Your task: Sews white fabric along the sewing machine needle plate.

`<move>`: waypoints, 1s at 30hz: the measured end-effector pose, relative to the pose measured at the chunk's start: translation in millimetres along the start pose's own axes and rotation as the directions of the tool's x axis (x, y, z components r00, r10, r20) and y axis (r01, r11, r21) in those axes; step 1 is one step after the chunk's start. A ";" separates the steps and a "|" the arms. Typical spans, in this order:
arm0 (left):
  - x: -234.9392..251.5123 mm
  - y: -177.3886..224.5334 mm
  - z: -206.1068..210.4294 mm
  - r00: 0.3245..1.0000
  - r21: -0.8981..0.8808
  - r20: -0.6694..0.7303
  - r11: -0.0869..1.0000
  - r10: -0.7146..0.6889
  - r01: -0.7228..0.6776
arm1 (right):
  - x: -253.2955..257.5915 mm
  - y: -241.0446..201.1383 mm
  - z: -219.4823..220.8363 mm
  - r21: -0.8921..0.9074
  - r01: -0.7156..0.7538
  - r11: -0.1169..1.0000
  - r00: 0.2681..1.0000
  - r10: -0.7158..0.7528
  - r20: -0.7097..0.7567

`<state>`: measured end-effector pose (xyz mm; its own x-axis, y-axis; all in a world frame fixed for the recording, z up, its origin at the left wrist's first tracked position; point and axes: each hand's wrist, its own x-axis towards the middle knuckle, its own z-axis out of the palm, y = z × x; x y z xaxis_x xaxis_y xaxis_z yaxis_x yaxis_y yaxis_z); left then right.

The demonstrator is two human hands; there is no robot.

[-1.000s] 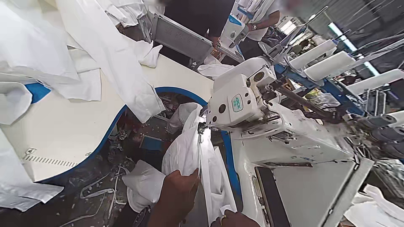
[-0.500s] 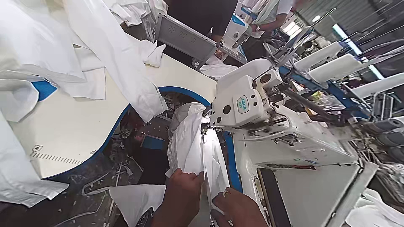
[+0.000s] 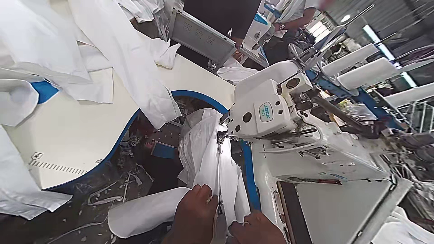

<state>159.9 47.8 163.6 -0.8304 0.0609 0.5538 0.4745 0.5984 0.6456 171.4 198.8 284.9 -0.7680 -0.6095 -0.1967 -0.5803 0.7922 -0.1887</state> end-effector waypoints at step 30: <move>14.3 8.6 -7.5 0.971 -0.061 0.170 0.981 -0.170 0.182 | 0.7 42.4 61.7 -0.295 -0.151 0.943 0.852 -0.027 -0.522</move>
<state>154.3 47.8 181.0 -0.9363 0.0930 0.3387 0.3320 0.5495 0.7667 162.9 230.0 217.4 -0.7806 -0.5245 0.3399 -0.5111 0.8487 0.1359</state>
